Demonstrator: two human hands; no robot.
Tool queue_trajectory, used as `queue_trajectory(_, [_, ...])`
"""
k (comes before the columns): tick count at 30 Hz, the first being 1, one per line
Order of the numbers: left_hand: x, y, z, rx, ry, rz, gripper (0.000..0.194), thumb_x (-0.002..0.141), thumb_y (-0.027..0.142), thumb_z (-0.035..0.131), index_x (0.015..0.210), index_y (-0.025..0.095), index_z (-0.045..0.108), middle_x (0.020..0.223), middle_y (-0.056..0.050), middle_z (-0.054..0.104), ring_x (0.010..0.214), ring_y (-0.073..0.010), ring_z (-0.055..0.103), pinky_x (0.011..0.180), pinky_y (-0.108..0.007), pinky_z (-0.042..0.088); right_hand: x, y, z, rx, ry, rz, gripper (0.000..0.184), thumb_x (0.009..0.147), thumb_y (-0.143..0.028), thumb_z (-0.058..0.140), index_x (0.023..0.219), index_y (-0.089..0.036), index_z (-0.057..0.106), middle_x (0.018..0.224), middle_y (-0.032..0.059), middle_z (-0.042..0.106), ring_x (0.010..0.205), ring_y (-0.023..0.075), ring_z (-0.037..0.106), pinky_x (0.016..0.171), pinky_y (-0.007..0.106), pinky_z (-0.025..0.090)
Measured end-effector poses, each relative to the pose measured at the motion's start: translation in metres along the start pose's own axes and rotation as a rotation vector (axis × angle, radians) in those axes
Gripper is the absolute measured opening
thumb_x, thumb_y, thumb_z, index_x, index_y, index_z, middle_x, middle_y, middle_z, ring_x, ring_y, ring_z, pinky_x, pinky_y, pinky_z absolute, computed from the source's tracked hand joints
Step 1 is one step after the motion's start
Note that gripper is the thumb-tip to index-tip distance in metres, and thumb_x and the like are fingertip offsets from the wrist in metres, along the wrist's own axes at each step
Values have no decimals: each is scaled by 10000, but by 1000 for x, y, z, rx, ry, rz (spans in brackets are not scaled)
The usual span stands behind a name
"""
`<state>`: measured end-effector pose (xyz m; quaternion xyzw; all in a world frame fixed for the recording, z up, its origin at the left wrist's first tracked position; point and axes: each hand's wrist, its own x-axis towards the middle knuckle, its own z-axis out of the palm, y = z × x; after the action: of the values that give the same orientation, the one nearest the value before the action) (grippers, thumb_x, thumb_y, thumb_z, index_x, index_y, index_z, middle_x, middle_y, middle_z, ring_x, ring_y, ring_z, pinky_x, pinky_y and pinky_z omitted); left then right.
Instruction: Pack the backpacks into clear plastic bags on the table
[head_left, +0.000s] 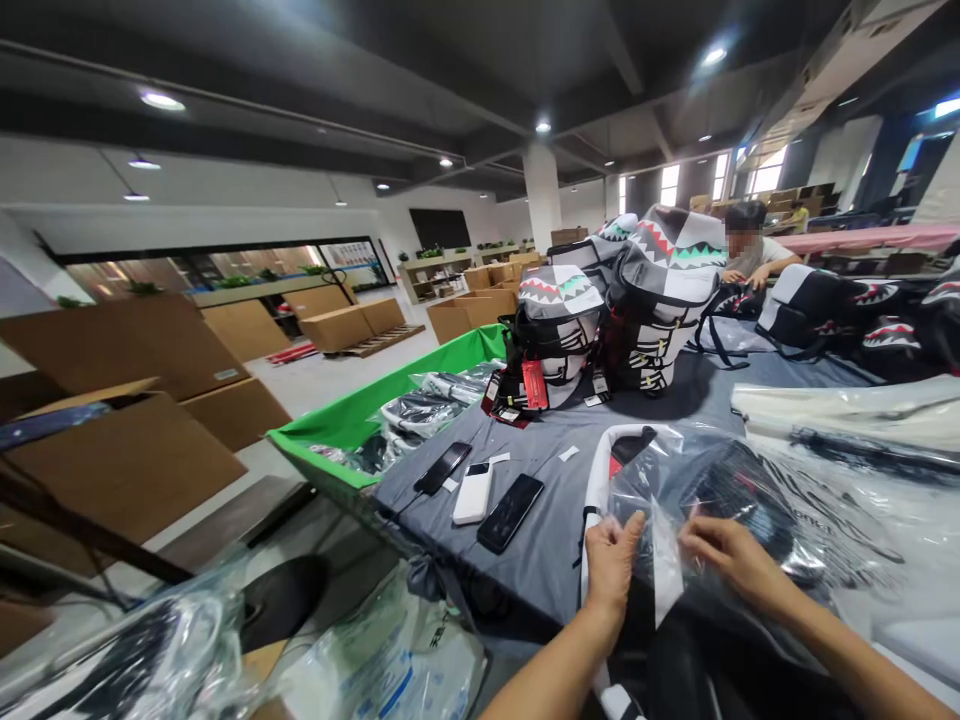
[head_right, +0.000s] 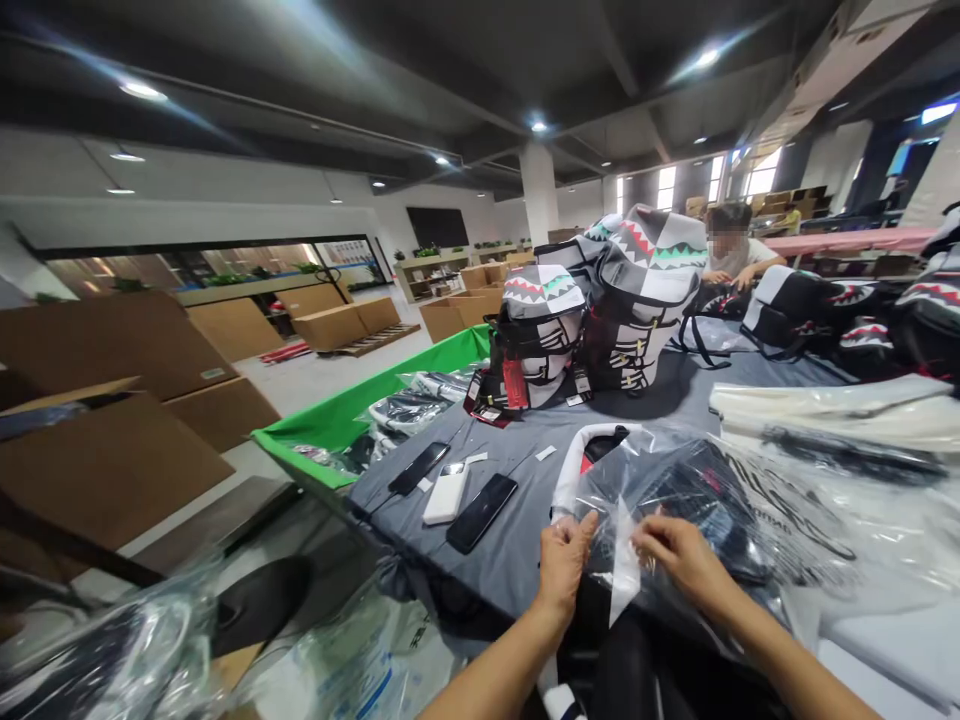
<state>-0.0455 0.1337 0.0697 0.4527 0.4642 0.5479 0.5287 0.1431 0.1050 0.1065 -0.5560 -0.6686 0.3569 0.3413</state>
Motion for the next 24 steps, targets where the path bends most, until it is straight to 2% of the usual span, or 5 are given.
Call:
queue_trajectory(4, [10,-2,-20,396,-69,117,612,740,761,647,534,216,460,529,16,477,532,-142,458,593,-298,419,16,-2,-11,133,226,146,526,835,-741,355,709,-242,462,614,17,562,552,180,525,521,293,410])
queue_trajectory(9, [16,15,-18,868,30,649,485,932,266,539,1415,226,515,1344,-131,593,1220,-286,568,1058,-463,428,15,-23,5,-91,318,54,378,841,-612,506,776,-240,519,651,0,586,623,188,554,603,291,399])
queue_trajectory(16, [49,22,-20,788,116,818,297,984,222,414,960,206,709,836,-65,685,752,-218,638,716,-337,516,-43,-5,-16,-956,558,-182,229,853,-163,477,963,-269,648,837,52,699,678,216,641,592,308,385])
queue_trajectory(19, [30,15,-30,672,188,855,264,977,230,448,1018,213,708,827,-56,667,756,-207,643,703,-314,528,-81,33,-53,-768,761,-13,208,905,-420,485,953,-294,643,923,65,733,689,252,657,621,361,461])
queue_trajectory(24, [-12,-10,-40,661,-157,761,384,947,169,421,1226,244,673,892,-59,648,779,-187,666,712,-282,563,-134,84,-87,-455,1018,284,411,788,-676,515,920,-295,594,770,73,672,646,282,656,565,392,507])
